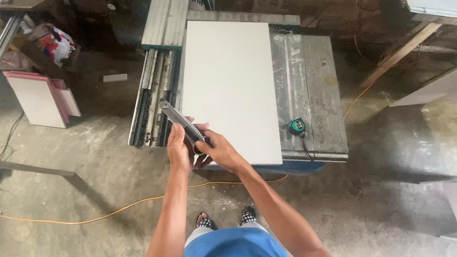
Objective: The person handles a metallic upholstery trim component on a white panel, using their hands to align it and a blade to clear a channel on the panel edge.
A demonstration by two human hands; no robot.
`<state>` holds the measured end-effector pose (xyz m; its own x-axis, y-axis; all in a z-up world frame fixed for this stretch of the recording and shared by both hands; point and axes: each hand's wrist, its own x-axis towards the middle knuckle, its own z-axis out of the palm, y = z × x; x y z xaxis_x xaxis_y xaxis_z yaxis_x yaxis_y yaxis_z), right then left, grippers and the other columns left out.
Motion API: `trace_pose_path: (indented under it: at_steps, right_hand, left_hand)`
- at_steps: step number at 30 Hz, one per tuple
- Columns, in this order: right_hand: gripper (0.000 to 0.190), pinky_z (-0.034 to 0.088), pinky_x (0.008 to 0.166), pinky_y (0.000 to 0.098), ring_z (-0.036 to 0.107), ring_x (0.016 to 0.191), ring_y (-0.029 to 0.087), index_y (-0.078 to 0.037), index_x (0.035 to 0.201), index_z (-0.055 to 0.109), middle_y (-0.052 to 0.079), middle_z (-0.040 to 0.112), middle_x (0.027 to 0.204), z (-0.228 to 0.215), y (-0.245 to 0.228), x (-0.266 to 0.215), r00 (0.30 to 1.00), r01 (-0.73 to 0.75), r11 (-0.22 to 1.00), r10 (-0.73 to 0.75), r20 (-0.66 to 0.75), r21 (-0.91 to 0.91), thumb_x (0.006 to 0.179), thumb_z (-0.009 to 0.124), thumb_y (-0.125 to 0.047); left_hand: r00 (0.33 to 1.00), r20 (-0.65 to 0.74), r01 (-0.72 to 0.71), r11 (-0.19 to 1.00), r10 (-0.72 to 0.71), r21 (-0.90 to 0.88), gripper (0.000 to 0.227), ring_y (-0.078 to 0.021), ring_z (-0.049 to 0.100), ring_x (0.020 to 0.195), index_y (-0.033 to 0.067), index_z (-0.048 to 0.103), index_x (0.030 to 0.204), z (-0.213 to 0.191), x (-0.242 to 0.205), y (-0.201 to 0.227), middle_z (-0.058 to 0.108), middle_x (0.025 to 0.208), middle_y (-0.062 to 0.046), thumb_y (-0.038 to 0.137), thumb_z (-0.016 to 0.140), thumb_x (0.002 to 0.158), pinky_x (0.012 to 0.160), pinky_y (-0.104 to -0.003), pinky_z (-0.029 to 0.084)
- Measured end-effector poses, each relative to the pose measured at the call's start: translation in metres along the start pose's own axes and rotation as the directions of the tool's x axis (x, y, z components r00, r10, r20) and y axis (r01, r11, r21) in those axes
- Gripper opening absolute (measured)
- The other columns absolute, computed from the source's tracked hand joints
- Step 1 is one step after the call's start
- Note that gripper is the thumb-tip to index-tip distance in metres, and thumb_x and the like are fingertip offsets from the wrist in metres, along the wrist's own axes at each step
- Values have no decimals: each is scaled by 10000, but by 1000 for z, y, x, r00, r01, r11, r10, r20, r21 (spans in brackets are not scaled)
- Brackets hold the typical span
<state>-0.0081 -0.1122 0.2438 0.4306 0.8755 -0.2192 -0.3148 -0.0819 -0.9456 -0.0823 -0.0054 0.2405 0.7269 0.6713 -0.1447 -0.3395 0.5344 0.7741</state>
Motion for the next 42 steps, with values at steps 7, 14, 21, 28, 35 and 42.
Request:
trace_pose_path:
  at_steps: [7,14,21,28,35,42]
  right_hand:
    - [412,660,695,486,747,826,333,71,1363,530,236,694,1091,-13,24,-5,995,86,994,-89,48,62,1036,600,-171]
    - [478,654,768,502,733,917,322,15,1476,489,243,679,1222,-12,9,-22,995,37,999,-36,92,-7,1047,592,-168]
    - [417,626,869,506,733,992,330,-88,1444,573,222,705,1200,-41,27,8,988,-128,992,129,-82,19,1061,591,-250]
    - [735,570,995,569,638,1236,421,-373,1641,290,132,400,1586,-42,148,99,966,-258,450,137,-219,-855,992,603,-229]
    - [568,617,896,537,590,1237,453,-153,1540,463,254,400,1520,-22,202,152,981,-189,123,-11,-191,-974,1008,629,-259]
    - [312,640,770,490,672,1015,378,-67,1322,468,176,436,1263,-44,190,110,924,-315,212,-153,-349,-925,1027,565,-98]
  left_hand:
    - [999,-2,-41,997,41,66,433,-228,753,758,70,613,1244,11,-7,-4,761,913,-191,451,483,1085,716,-355,623]
    - [999,-42,26,998,-24,59,435,-274,766,739,70,584,1263,-1,-7,-16,753,911,-225,440,409,1113,675,-376,618]
    - [998,56,-24,999,22,47,558,-292,765,692,115,499,1417,-62,-12,27,740,861,-189,540,494,1055,616,-380,635]
    - [991,-15,134,990,-134,41,402,-331,703,564,126,512,1417,-102,-65,17,688,890,-218,207,557,1025,381,-424,601]
    - [989,80,110,986,-121,128,502,-303,721,580,55,461,1481,-110,-91,37,710,890,-272,196,555,1009,425,-386,593]
    - [960,273,50,997,-65,63,691,-292,679,628,-12,379,1526,-99,-90,48,681,1013,-296,88,669,906,458,-379,570]
